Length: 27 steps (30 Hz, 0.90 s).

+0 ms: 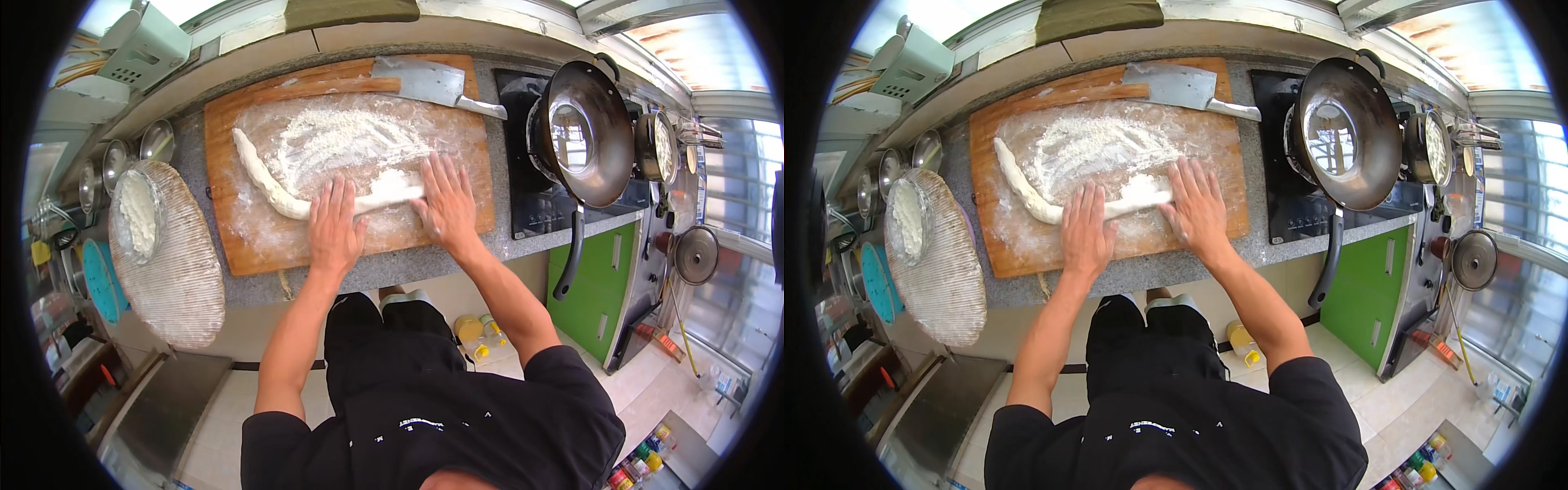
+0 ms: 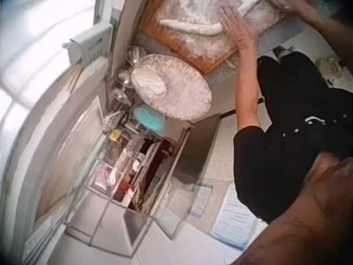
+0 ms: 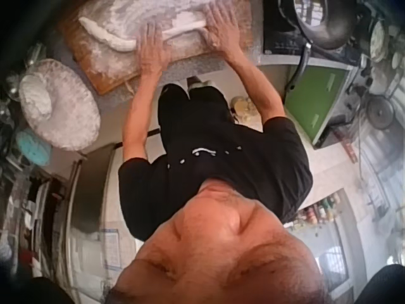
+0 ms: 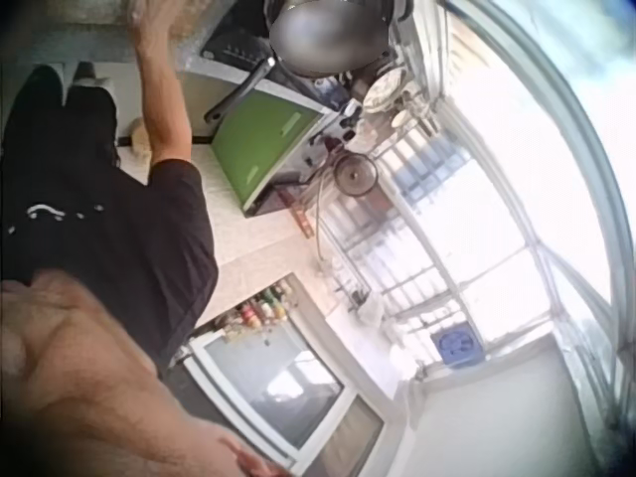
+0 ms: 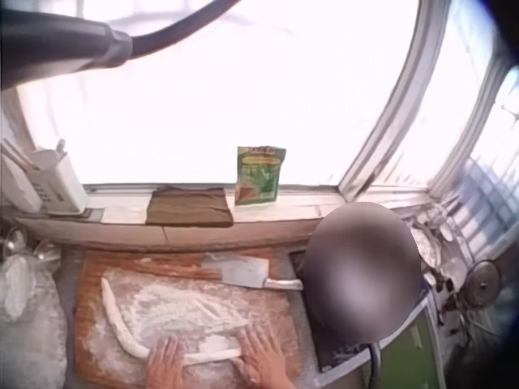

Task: The person kneads a ball of dough on a floured wooden cutting board, then rolls it into a long, thin rope using both hands. The person continues to roll and stretch the dough until it forms a long, uniform strand.

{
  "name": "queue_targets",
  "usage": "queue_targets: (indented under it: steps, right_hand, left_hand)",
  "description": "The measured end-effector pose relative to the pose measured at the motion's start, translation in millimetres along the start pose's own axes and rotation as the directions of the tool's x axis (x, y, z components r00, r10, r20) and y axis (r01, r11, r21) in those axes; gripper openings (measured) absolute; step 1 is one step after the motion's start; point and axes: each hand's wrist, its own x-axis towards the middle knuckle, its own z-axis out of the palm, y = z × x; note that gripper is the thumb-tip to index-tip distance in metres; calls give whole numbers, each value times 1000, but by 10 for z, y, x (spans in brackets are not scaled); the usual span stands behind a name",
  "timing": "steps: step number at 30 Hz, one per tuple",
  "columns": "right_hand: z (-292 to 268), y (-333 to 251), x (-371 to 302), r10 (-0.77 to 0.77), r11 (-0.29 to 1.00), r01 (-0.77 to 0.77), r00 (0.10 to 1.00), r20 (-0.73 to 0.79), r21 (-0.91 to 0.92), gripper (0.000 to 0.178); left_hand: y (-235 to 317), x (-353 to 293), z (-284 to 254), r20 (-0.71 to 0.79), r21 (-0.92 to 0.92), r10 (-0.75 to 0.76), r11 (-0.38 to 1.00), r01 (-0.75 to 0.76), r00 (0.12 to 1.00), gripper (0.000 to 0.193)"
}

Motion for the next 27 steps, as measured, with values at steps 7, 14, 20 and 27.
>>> queue_targets:
  steps: [7, 14, 20, 27]
  right_hand:
    - [-159, -295, 529, 81, 996, -83, 982, -172, -9, 69]
    - [117, -604, 167, -150, 987, 148, 988, 38, 64, 65]
    - [59, -560, 296, -14, 998, 17, 998, -62, 58, 78]
    - [-2, -316, 620, -14, 999, 19, 994, -104, 46, 79]
  left_hand:
    - [47, 544, -26, -148, 42, -60, 997, 66, 987, 71]
    - [156, 28, 152, -46, -17, 80, 997, -81, 996, 71]
    - [238, 249, 116, -83, 50, -32, 998, 36, 996, 72]
    - [38, 657, 51, -101, 126, 25, 992, -12, 995, 73]
